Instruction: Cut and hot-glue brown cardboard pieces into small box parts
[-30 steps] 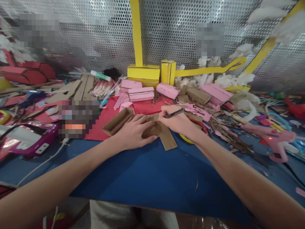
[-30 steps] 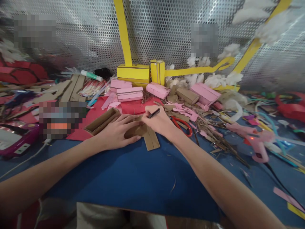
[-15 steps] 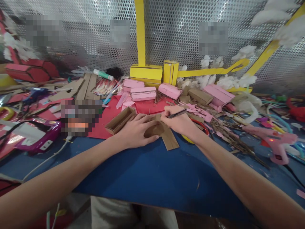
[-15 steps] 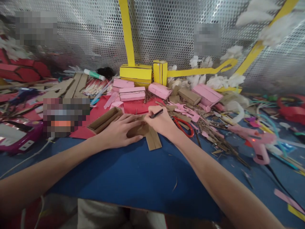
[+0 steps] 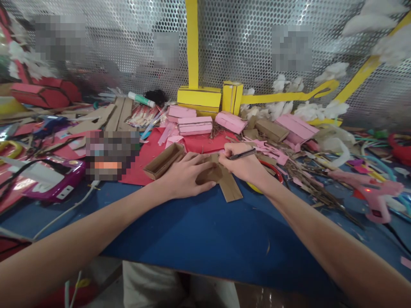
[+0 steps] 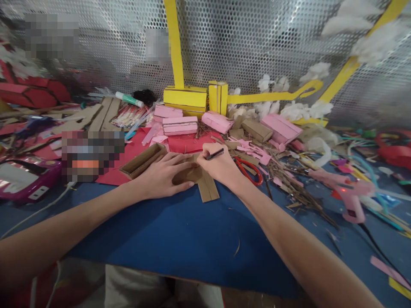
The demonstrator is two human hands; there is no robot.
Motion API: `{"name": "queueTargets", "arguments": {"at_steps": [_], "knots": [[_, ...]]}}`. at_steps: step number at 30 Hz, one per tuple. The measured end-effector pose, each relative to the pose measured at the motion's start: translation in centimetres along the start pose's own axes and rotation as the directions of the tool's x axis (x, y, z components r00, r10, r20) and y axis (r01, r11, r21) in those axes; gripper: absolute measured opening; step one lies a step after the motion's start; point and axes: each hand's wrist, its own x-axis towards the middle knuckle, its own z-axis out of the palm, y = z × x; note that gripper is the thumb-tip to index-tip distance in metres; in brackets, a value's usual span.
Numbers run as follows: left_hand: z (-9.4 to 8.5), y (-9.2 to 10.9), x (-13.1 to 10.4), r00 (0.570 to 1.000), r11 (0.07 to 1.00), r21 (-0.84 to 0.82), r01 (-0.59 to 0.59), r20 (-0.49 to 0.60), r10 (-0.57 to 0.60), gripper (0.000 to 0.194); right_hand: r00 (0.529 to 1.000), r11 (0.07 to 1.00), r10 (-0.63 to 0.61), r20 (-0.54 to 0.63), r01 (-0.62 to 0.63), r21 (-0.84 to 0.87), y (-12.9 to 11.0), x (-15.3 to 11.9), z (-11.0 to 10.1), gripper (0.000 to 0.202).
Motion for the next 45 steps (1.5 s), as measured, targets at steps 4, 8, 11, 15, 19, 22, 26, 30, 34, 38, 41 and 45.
{"name": "queueTargets", "arguments": {"at_steps": [4, 8, 11, 15, 19, 22, 26, 30, 34, 38, 41, 45], "knots": [[0.0, 0.1, 0.0, 1.0, 1.0, 0.007, 0.0, -0.006, 0.0, 0.057, 1.0, 1.0, 0.013, -0.009, -0.013, 0.004, -0.2, -0.1, 0.0, 0.034], [-0.1, 0.1, -0.1, 1.0, 1.0, 0.017, 0.003, -0.005, -0.003, 0.057, 0.999, 0.999, 0.034, -0.001, -0.033, 0.029, -0.4, -0.4, -0.1, 0.033], [0.0, 0.1, -0.1, 1.0, 1.0, 0.025, 0.005, -0.006, -0.005, 0.057, 0.999, 0.999, 0.04, 0.006, -0.04, 0.025, -0.4, -0.4, -0.1, 0.032], [-0.1, 0.2, -0.1, 1.0, 0.999, 0.034, 0.009, 0.003, -0.009, 0.057, 0.999, 0.999, 0.036, 0.006, -0.036, 0.016, -0.1, -0.3, 0.0, 0.03], [-0.2, 0.2, 0.0, 1.0, 0.999, 0.036, 0.011, 0.011, -0.012, 0.058, 0.999, 0.999, 0.033, 0.011, -0.033, 0.004, 0.2, -0.3, 0.1, 0.027], [-0.2, 0.2, 0.1, 1.0, 0.999, 0.032, 0.009, 0.011, -0.01, 0.058, 0.999, 0.999, 0.036, 0.005, -0.036, -0.011, 0.3, -0.2, 0.1, 0.026], [-0.1, 0.1, 0.0, 1.0, 0.999, 0.032, 0.004, 0.008, -0.004, 0.058, 0.999, 0.999, 0.043, 0.004, -0.042, -0.022, 0.5, -0.2, 0.2, 0.025], [-0.1, 0.1, 0.0, 1.0, 0.999, 0.034, 0.002, 0.003, -0.003, 0.059, 0.999, 0.998, 0.047, 0.003, -0.046, -0.03, 0.4, -0.4, 0.2, 0.026], [-0.1, 0.2, 0.0, 1.0, 0.999, 0.035, -0.004, 0.003, 0.004, 0.059, 0.999, 0.999, 0.044, 0.017, -0.043, -0.022, 0.1, -0.5, 0.0, 0.025], [-0.1, 0.1, 0.0, 1.0, 0.999, 0.037, 0.0, 0.001, 0.0, 0.058, 0.998, 0.998, 0.056, 0.033, -0.055, -0.011, -0.1, -0.7, -0.3, 0.026], [0.0, 0.0, 0.0, 1.0, 0.999, 0.036, -0.017, -0.009, 0.017, 0.058, 0.997, 0.998, 0.062, 0.042, -0.062, -0.006, -0.2, -1.1, -0.4, 0.028], [0.2, -0.1, 0.0, 0.999, 0.999, 0.03, -0.031, -0.028, 0.031, 0.057, 0.999, 0.998, 0.049, 0.019, -0.048, -0.036, 0.0, -1.8, -0.3, 0.028]]}}
